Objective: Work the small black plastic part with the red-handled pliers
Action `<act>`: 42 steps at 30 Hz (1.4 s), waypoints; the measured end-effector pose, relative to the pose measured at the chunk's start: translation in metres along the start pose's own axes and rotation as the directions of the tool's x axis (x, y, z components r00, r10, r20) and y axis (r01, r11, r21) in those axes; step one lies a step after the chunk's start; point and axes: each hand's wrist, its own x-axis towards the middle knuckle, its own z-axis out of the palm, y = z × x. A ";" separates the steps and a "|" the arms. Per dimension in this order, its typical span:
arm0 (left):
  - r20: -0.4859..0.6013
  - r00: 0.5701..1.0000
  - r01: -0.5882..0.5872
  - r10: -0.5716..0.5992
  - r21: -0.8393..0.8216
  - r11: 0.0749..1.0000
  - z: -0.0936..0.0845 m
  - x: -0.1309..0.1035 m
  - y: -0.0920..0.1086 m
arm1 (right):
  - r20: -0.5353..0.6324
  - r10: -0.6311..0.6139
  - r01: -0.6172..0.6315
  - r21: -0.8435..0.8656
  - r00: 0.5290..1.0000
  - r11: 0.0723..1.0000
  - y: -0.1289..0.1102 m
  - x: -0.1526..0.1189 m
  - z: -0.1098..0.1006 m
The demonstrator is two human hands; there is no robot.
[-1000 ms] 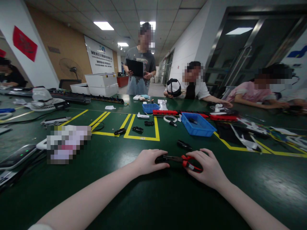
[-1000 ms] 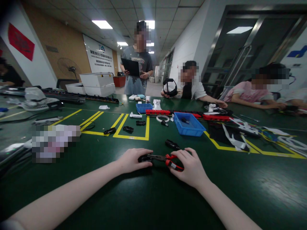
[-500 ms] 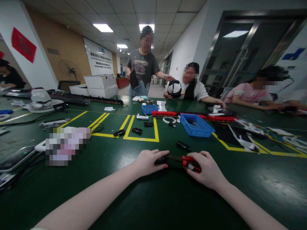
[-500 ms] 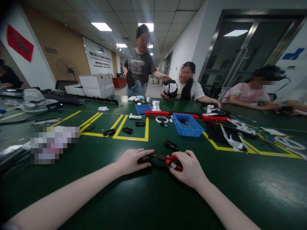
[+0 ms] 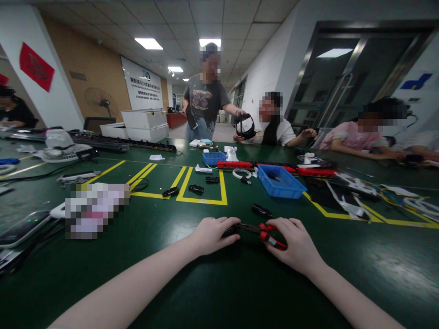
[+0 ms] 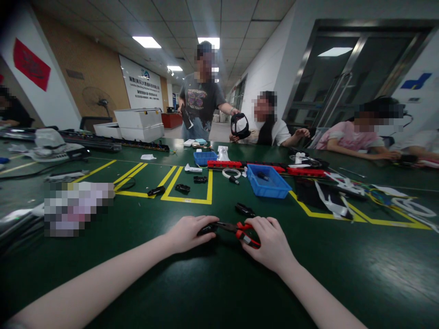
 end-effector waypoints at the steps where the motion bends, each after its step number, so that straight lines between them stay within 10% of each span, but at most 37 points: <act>1: -0.003 1.000 -0.002 0.002 -0.003 1.000 0.000 0.000 0.000 | -0.005 -0.003 0.002 -0.005 1.000 1.000 0.000 0.000 0.000; 42: 0.012 1.000 0.019 -0.020 0.061 0.998 0.002 0.002 0.000 | 0.115 0.055 -0.068 0.110 0.992 0.992 0.000 -0.003 0.002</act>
